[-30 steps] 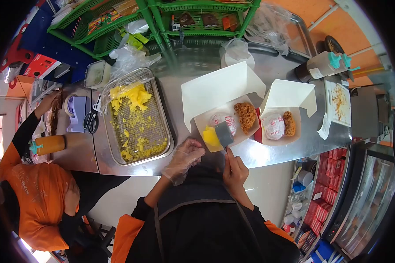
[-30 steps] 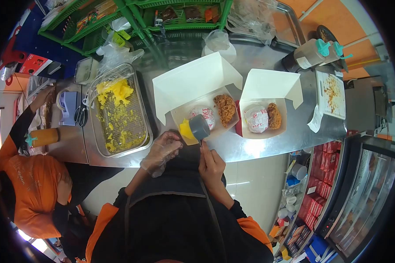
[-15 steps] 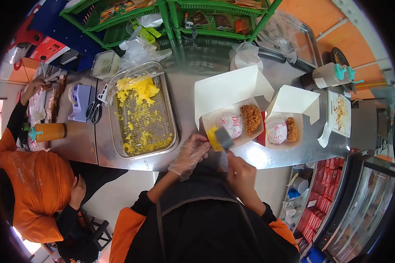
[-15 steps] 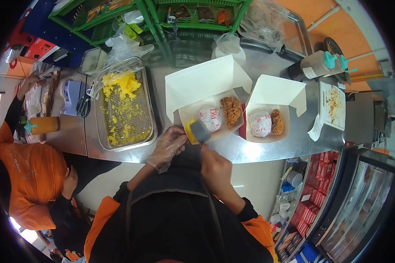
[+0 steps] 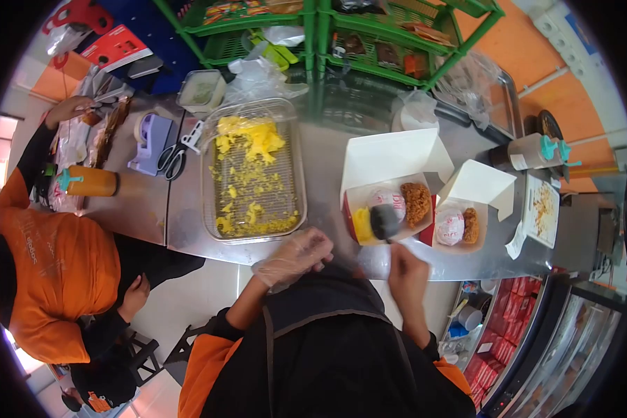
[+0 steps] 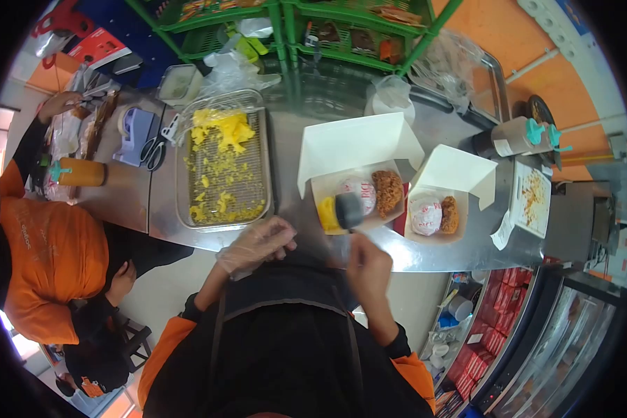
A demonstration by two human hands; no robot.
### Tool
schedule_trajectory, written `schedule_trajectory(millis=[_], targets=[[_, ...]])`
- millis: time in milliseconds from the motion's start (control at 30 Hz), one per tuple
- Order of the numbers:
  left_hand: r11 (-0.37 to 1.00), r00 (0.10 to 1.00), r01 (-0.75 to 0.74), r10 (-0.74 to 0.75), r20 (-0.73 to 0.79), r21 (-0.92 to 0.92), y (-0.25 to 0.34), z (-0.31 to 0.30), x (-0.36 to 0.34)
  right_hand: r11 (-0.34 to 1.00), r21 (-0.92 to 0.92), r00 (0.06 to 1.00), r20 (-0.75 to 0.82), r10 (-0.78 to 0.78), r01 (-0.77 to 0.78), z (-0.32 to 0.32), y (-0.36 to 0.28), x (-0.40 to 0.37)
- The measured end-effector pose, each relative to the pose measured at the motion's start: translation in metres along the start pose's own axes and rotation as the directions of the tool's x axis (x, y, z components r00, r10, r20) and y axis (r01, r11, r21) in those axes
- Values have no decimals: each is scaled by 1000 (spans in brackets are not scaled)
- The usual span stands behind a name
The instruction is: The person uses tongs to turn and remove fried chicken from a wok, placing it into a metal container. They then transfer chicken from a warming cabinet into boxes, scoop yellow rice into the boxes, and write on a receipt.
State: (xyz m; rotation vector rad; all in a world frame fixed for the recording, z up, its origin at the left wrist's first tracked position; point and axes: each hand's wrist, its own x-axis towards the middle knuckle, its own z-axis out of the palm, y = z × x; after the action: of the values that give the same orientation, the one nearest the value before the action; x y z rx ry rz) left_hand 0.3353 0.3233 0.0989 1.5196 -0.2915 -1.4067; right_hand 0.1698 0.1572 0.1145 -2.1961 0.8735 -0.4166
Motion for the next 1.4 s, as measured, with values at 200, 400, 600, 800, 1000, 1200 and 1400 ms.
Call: schedule_trajectory(millis=[200, 400, 600, 800, 1000, 1200, 1400], targets=[[950, 873, -271, 174, -456, -155, 2, -64, -72, 877, 437, 948, -139, 286, -200, -42, -29, 20], [893, 608, -430, 180, -773, -130, -21, -116, -108, 972, 147, 980, 46, -192, 184, 10, -94, 39], [973, 577, -178, 225, -785, 148, -68, -140, -92, 829, -300, 877, 257, -407, 473, 132, -105, 78], [988, 679, -89, 150, -719, 122, -67, -138, -78, 695, -261, 727, 421, -543, 670, 183, -98, 84], [979, 696, -138, 206, -688, 153, -85, -153, -67, 726, -230, 733, 450, -511, 648, 189, -127, 85], [971, 771, -221, 114, -627, -96, -78, -154, -71, 705, 40, 589, 517, -621, 708, 162, -125, 63], [957, 792, -276, 175, -585, -87, -89, -159, -65, 784, -305, 784, 520, -339, 541, 152, -123, 29]])
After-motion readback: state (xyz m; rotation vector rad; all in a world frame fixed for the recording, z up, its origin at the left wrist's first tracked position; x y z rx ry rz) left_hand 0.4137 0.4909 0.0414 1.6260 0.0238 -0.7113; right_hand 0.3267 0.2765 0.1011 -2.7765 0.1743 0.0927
